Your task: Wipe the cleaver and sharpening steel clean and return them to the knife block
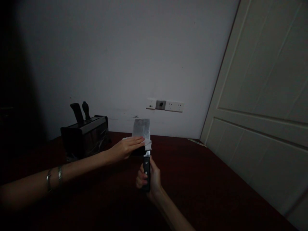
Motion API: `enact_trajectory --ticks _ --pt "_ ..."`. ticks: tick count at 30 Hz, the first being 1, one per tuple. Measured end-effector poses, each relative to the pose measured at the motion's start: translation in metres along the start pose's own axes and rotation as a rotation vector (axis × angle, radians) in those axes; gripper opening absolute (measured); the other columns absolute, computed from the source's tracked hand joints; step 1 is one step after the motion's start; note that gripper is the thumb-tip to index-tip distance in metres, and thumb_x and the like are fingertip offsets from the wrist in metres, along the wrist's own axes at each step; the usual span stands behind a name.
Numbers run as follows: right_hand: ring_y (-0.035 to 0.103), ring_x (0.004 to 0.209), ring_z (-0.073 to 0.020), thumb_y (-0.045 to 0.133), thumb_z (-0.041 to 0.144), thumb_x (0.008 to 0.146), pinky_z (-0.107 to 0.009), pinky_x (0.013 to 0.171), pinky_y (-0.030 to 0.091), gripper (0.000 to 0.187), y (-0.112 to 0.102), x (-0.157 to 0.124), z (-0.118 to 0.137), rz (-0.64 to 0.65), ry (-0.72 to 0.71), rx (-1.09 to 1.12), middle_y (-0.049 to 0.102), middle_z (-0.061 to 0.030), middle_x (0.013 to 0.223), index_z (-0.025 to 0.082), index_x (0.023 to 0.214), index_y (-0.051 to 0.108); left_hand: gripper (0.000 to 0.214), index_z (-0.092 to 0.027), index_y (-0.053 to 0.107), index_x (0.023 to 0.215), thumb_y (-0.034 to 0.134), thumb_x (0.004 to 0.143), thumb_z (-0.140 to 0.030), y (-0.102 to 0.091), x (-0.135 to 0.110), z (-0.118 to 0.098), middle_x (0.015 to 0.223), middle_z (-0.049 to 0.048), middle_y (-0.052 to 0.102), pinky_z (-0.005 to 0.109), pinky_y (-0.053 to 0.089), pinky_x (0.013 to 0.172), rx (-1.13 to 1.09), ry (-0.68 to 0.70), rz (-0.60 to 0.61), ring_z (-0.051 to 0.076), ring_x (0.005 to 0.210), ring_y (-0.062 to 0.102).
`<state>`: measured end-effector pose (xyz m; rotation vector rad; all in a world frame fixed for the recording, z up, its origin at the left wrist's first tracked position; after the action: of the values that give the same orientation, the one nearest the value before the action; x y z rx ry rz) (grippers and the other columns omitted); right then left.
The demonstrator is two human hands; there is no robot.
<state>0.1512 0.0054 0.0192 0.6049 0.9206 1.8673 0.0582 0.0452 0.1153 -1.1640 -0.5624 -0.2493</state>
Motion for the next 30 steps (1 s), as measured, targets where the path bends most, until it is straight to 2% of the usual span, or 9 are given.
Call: enact_trajectory --ticks 4,10,15,21,24,30 --pt "0.015 0.028 -0.0031 0.038 0.059 0.079 -0.018 0.031 0.017 0.053 -0.005 0.002 0.002 -0.005 -0.017 -0.036 0.023 0.009 0.036 0.017 0.046 0.042 0.049 -0.012 0.037 0.131 0.042 0.082 -0.008 0.004 -0.005 -0.019 0.135 0.0149 0.041 0.041 0.033 0.105 -0.036 0.074 -0.003 0.021 0.13 0.029" --pt "0.015 0.029 -0.0031 0.04 0.056 0.078 -0.018 0.032 0.018 0.05 -0.01 0.002 0.0 -0.031 0.006 -0.059 0.023 0.0093 0.037 0.017 0.047 0.044 0.039 -0.013 0.041 0.128 0.038 0.089 -0.021 0.003 0.007 -0.029 0.137 0.0143 0.038 0.042 0.029 0.107 -0.08 0.087 0.063 0.021 0.132 0.025" --pt "0.016 0.028 -0.0027 0.045 0.054 0.075 -0.018 0.032 0.017 0.048 -0.008 0.001 0.002 -0.029 0.01 -0.058 0.025 0.0089 0.036 0.016 0.045 0.044 0.04 -0.013 0.041 0.129 0.038 0.089 -0.016 0.004 0.013 -0.02 0.139 0.0142 0.035 0.04 0.028 0.107 -0.09 0.183 0.138 0.021 0.132 0.025" --pt "0.016 0.028 -0.003 0.037 0.059 0.08 -0.018 0.032 0.017 0.055 -0.008 0.002 0.011 -0.024 -0.029 -0.066 0.026 0.0082 0.036 0.017 0.045 0.041 0.057 -0.024 0.029 0.137 0.037 0.084 -0.005 0.002 -0.007 0.004 0.142 0.0076 0.031 0.04 0.027 0.108 -0.105 0.202 0.205 0.018 0.133 0.022" --pt "0.017 0.029 -0.0032 0.036 0.061 0.08 -0.018 0.032 0.017 0.056 -0.008 0.002 0.013 -0.035 -0.035 -0.092 0.026 0.008 0.036 0.017 0.046 0.042 0.056 -0.022 0.026 0.138 0.035 0.085 -0.005 0.002 -0.011 0.003 0.143 0.0088 0.029 0.04 0.025 0.109 -0.097 0.198 0.218 0.017 0.134 0.019" --pt "0.017 0.028 -0.0028 0.043 0.061 0.075 -0.019 0.032 0.017 0.053 -0.009 0.003 0.009 -0.004 -0.026 -0.105 0.027 0.0087 0.036 0.017 0.046 0.042 0.059 -0.021 0.028 0.137 0.037 0.082 -0.003 0.007 -0.005 -0.005 0.143 0.0083 0.028 0.039 0.025 0.108 -0.114 0.19 0.184 0.017 0.134 0.02"
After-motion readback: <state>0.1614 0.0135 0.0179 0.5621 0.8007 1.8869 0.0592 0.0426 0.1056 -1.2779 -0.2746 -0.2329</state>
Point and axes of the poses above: each hand's wrist, its own x-axis towards the middle knuckle, its own y-axis out of the palm, z = x × y, the point moved 5 cm from there along x, towards the middle knuckle
